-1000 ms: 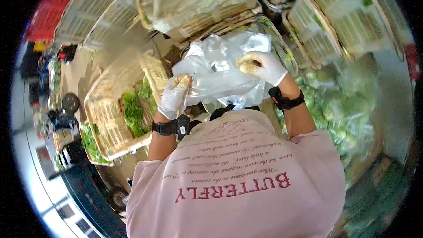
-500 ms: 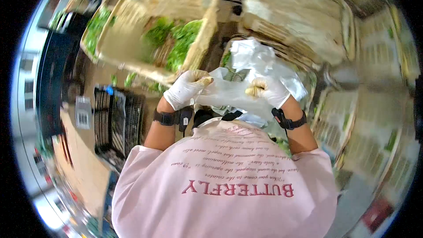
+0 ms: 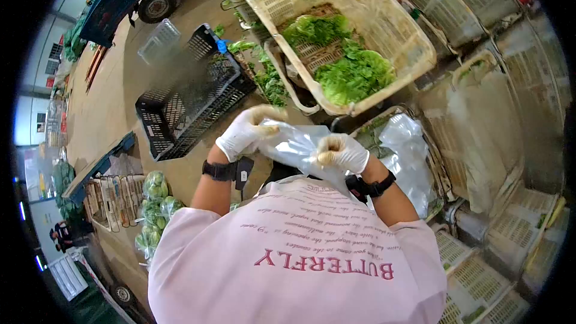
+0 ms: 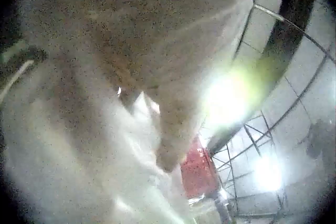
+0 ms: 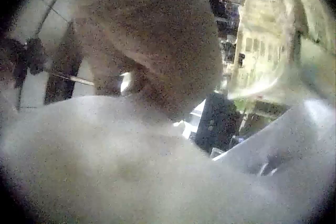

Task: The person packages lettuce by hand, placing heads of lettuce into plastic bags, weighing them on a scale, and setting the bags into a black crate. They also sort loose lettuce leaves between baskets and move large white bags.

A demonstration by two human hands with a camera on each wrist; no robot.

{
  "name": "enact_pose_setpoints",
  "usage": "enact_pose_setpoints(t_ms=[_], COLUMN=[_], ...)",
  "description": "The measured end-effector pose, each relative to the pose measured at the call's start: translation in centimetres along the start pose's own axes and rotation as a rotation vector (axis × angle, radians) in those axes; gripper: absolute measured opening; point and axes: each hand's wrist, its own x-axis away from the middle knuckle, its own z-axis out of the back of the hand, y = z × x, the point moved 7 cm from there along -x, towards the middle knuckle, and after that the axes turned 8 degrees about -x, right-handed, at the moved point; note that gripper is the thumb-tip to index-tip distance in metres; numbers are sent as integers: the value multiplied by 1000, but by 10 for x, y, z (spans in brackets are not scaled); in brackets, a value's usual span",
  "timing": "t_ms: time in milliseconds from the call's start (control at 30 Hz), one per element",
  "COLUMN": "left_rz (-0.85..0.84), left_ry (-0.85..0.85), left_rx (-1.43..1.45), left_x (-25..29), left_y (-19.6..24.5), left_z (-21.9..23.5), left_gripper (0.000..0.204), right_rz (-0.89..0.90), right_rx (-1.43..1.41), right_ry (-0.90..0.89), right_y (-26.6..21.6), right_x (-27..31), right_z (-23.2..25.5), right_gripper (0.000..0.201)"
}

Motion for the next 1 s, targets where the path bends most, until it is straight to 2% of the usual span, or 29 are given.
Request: enact_pose_setpoints(t_ms=[33,67,100,133,167,200,233,267,300,333,367,400,433,467,500,533,567,633,700,733,767,833,900,933,967,1000], left_rz=[-166,-148,-366,-403,-448,-317,-189,-178,-85,27,126,131,42,-50,-46,-6,28,25,-27,-28,-88,-148,-220,-154,-155,-59], left_ry=[185,141,472,528,573,370,154,78,23,-8,-27,-26,29,96,96,156,226,216,339,357,393,410,466,547,565,570], left_rx=[-62,-84,-662,-747,-879,-765,-658,-379,-379,-221,-25,-34,-29,-1,-5,244,514,511,790,792,855,907,1061,1075,1071,756], left_x=[2,-1,15,16,24,15,11,5,9,4,1,-1,-1,1,1,2,6,9,17,22,28,36,43,47,47,46], left_y=[9,3,42,44,62,40,22,-6,7,-10,-49,-47,-46,-51,-48,-51,-68,-65,-74,-80,-91,-90,-89,-91,-98,-111], left_z=[33,35,76,103,81,113,115,112,114,112,145,143,155,176,183,194,219,222,246,249,261,270,288,296,303,307], left_gripper=[60,78,80,78,76,69,63,43,31,29,29,29,30,32,32,30,29,32,25,25,24,23,20,10,10,7], right_rz=[58,113,149,196,212,207,210,115,135,83,4,0,-12,20,84,112,165,228,257,414,243,262,397,343,515,442], right_rx=[-108,-203,-277,-251,-269,-116,20,-1,-42,-301,-529,-492,-485,-430,-404,-303,158,698,992,1062,1017,1030,1105,1016,1115,986], right_ry=[29,94,158,233,214,290,364,369,304,290,287,288,281,252,223,185,123,195,261,277,297,402,428,525,536,689], right_y=[-5,-7,-2,2,3,1,1,21,15,18,36,30,32,34,26,11,9,-9,-28,-33,-26,-32,-52,-52,-62,-64], right_x=[-27,-35,-77,-112,-98,-141,-162,-201,-207,-211,-247,-244,-252,-268,-269,-269,-289,-288,-308,-319,-349,-360,-380,-398,-413,-417], right_z=[-8,-1,0,-4,-3,-24,-40,-70,-81,-87,-107,-110,-112,-114,-113,-117,-102,-92,-90,-79,-50,-50,-60,-32,-17,4], right_gripper=[16,17,18,18,18,16,16,15,12,12,12,14,14,14,15,15,22,27,29,22,14,9,15,22,23,22])
